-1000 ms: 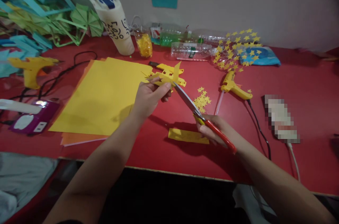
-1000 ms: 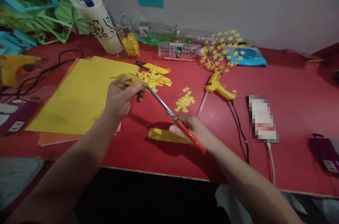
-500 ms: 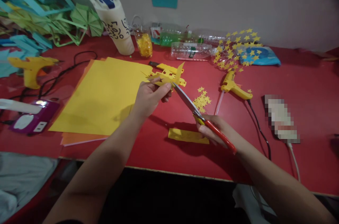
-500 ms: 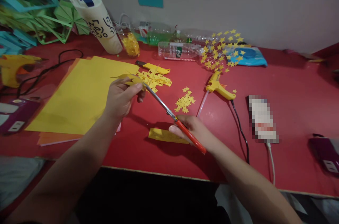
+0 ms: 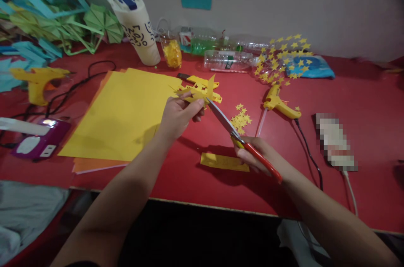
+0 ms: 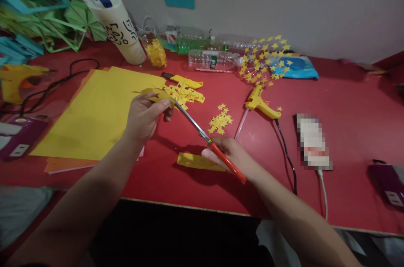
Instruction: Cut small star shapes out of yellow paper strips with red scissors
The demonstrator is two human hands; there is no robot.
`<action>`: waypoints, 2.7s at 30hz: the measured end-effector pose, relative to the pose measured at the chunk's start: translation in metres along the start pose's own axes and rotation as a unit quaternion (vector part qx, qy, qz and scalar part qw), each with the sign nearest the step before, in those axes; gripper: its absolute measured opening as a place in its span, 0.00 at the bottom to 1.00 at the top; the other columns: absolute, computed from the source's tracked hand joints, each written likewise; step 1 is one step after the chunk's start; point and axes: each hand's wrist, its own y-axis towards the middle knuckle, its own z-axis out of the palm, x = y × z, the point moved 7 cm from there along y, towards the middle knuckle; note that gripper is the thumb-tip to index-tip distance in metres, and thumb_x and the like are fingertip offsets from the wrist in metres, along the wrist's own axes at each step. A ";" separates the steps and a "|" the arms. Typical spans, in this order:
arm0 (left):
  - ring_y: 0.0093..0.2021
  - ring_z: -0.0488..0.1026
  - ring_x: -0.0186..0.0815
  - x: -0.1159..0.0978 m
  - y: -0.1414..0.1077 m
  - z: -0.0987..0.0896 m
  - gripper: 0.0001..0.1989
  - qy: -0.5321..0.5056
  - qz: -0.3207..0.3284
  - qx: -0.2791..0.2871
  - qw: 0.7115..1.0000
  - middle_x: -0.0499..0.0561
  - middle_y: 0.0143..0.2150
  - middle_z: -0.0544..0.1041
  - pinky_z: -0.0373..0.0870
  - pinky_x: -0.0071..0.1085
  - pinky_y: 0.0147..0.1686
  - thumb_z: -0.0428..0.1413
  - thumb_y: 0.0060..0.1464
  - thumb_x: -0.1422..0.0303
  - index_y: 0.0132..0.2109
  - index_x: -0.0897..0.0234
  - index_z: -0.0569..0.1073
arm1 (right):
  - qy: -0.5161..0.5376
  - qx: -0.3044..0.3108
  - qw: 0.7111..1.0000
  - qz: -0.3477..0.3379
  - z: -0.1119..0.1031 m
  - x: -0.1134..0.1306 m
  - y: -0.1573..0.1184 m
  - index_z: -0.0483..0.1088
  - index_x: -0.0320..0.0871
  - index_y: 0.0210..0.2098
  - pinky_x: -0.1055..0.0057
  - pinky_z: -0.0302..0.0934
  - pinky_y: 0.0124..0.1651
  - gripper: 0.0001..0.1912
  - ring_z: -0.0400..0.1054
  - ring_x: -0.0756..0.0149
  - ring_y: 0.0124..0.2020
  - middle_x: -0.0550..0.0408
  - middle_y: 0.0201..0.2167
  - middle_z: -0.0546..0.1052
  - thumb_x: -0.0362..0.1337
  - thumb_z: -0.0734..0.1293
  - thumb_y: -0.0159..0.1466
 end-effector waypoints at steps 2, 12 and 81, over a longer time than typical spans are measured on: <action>0.18 0.66 0.25 0.000 0.000 0.000 0.08 0.000 -0.003 0.001 1.000 0.44 0.18 0.71 0.66 0.22 0.17 0.58 0.48 0.67 0.23 0.63 0.71 | -0.004 0.000 1.000 -0.007 0.000 -0.004 0.001 0.57 0.45 0.22 0.75 0.46 0.18 0.30 0.52 0.75 0.17 0.62 0.17 0.60 0.66 0.63 0.56; 0.17 0.66 0.25 0.000 0.000 0.000 0.08 -0.009 -0.005 0.004 1.000 0.44 0.18 0.71 0.66 0.22 0.17 0.58 0.48 0.67 0.23 0.63 0.71 | 0.024 -0.003 1.000 0.018 0.000 -0.004 0.000 0.58 0.45 0.22 0.75 0.47 0.15 0.27 0.53 0.77 0.13 0.63 0.16 0.62 0.61 0.65 0.58; 0.17 0.67 0.24 -0.007 -0.001 0.008 0.08 -0.015 0.002 0.017 1.000 0.44 0.19 0.72 0.66 0.21 0.17 0.56 0.50 0.68 0.25 0.65 0.71 | 0.052 0.026 0.998 0.007 0.007 -0.007 0.000 0.58 0.45 0.24 0.73 0.54 0.19 0.30 0.53 0.77 0.12 0.67 0.12 0.59 0.67 0.61 0.58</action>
